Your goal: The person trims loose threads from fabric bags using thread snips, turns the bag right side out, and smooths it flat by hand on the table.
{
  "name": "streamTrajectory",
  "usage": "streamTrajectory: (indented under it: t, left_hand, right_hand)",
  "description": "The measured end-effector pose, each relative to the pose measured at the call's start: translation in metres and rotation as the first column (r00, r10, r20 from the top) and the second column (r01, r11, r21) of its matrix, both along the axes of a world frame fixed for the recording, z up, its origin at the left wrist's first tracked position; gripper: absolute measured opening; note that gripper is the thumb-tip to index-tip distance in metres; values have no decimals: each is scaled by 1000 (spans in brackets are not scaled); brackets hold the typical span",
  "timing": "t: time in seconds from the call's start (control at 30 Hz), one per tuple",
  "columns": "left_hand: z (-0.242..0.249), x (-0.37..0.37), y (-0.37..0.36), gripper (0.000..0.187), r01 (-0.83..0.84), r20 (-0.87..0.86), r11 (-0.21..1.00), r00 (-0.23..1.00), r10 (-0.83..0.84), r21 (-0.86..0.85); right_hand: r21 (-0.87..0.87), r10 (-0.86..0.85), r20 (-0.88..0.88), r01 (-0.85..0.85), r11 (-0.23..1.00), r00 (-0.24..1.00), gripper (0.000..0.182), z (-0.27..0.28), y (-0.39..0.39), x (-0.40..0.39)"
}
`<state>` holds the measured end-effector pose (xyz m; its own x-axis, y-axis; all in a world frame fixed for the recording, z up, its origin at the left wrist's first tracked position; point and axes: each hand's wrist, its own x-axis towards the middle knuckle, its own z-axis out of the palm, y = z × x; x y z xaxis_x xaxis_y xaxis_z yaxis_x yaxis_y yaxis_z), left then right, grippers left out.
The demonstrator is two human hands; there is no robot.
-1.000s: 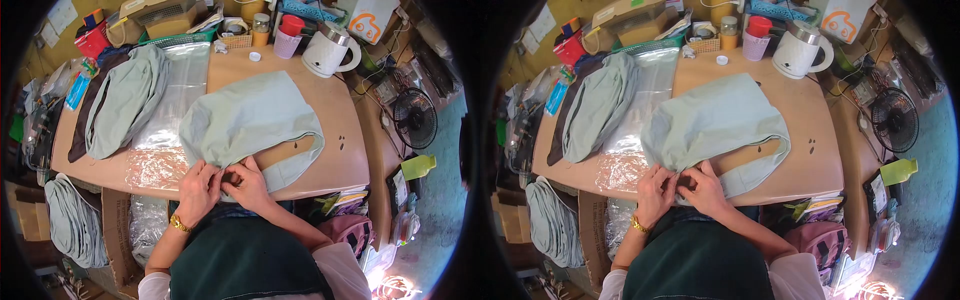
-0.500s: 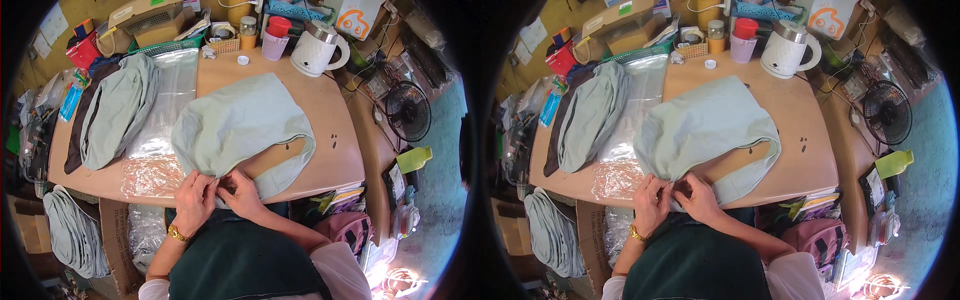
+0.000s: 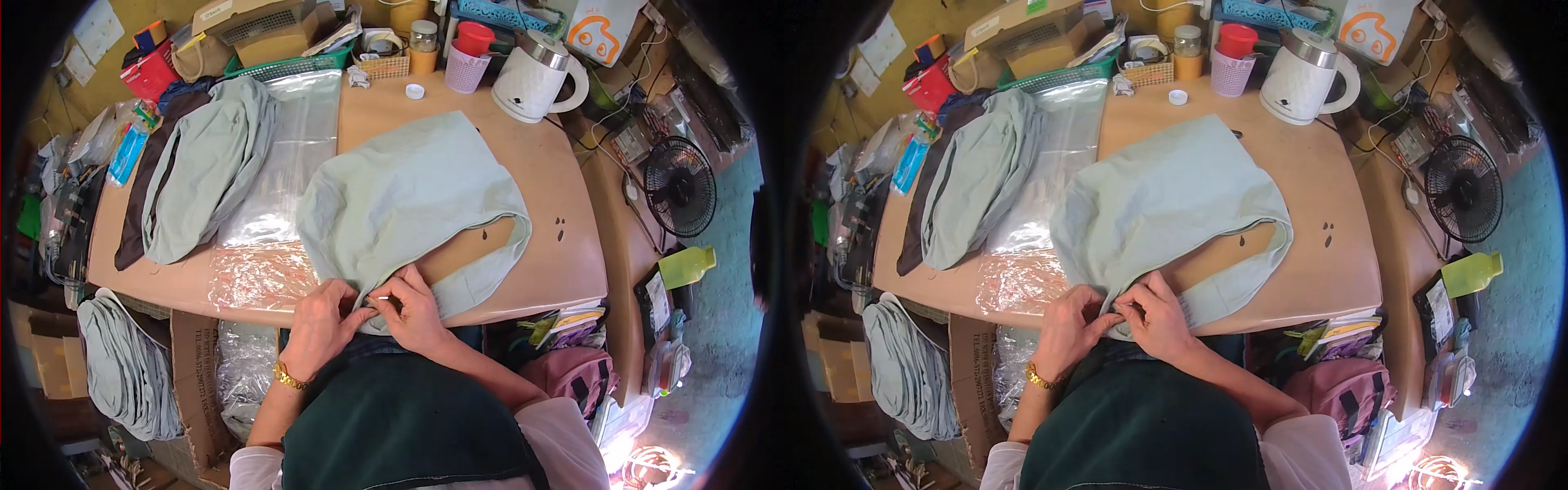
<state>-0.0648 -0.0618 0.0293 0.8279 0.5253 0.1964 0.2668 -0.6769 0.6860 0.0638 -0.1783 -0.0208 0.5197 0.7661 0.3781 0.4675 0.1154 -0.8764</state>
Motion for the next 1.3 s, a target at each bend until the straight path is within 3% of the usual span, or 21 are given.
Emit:
streamTrajectory:
  t: [0.07, 0.17, 0.23, 0.3, 0.37, 0.47, 0.53, 0.6, 0.67, 0.73, 0.77, 0.83, 0.87, 0.93, 0.97, 1.0, 1.07, 1.13, 1.17, 1.23, 1.3]
  left_hand:
    - [-2, -3, 1, 32, 31, -58, 999, 998, -32, -13]
    - [0, -3, 0, 32, 32, -122, 999, 992, -31, 5]
    - [3, -2, -2, 30, -8, -120, 1000, 993, 7, -6]
    - [4, -3, -3, 28, 9, -153, 1000, 988, -10, -4]
    - [5, -4, -3, 26, 23, -188, 1000, 982, -23, -2]
    - [7, -4, -4, 23, 36, -145, 999, 989, -31, 28]
    - [10, -10, 0, 21, 17, -207, 999, 978, -8, 43]
    - [15, -17, 5, 22, 6, -195, 998, 981, 7, 67]
    - [17, -25, 12, 20, -8, -163, 991, 986, 29, 132]
    - [31, -39, 25, 18, -97, -177, 992, 978, 111, 83]
    - [34, -44, 29, 17, -183, -195, 982, 963, 187, 39]
    - [29, -44, 33, 17, -180, -170, 980, 967, 192, 84]
    - [24, -43, 38, 15, -196, -182, 960, 955, 233, 201]
    - [19, -37, 44, 17, -229, -201, 920, 932, 301, 319]
    - [20, -29, 42, 23, -219, -86, 908, 960, 266, 357]
    - [18, -22, 39, 29, -210, 27, 893, 976, 217, 398]
    - [-1, -5, 25, 47, -51, 38, 954, 998, 42, 295]
    - [-15, 19, 13, 63, 107, -104, 920, 992, -73, 376]
    - [-28, 23, 16, 63, 100, -107, 921, 992, -64, 377]
    - [-50, 29, 25, 73, 96, -256, 899, 967, 19, 428]
    - [-55, 27, 31, 81, 105, -276, 899, 961, 18, 425]
  right_hand:
    - [98, -33, 40, 29, 995, 999, 6, -1, 0, 0]
    - [10, 77, -53, -76, 997, 996, 7, -3, -3, 2]
    - [-48, 157, -225, -172, 984, 962, 13, -8, -3, 2]
    - [-37, 166, -181, -175, 984, 969, 16, -9, -2, 3]
    - [-68, 120, 3, -120, 990, 993, 11, -7, -2, 6]
    - [-160, -40, 33, 45, 986, 999, 8, 4, -6, 19]
    - [-47, -219, 11, 219, 975, 976, 8, -12, -8, 52]
    - [18, -416, 292, 430, 903, 861, 9, -15, -21, 89]
    - [197, -507, 634, 512, 836, 584, 13, 11, -39, 121]
    - [224, -623, 711, 734, 641, 327, 18, 12, -66, 144]
    - [218, -615, 714, 728, 650, 336, 18, 12, -73, 144]
    - [43, -521, 744, 748, 663, 419, 23, 23, -85, 129]
    - [33, -509, 744, 737, 675, 433, 23, 28, -89, 122]
    - [-191, -385, 702, 679, 709, 599, 31, 40, -88, 113]
    - [-199, -372, 694, 660, 724, 617, 31, 43, -84, 110]
    - [-177, -369, 611, 575, 799, 701, 39, 46, -79, 106]
    - [-144, -342, 514, 472, 870, 787, 48, 40, -65, 98]
    - [-261, 11, 366, 91, 961, 931, 63, 27, -37, 83]
    - [-260, 19, 363, 82, 962, 932, 63, 17, -28, 81]
    - [-548, 257, 652, 209, 810, 713, 74, 0, -16, 79]
    - [-625, 306, 602, 198, 755, 737, 77, 5, -14, 81]
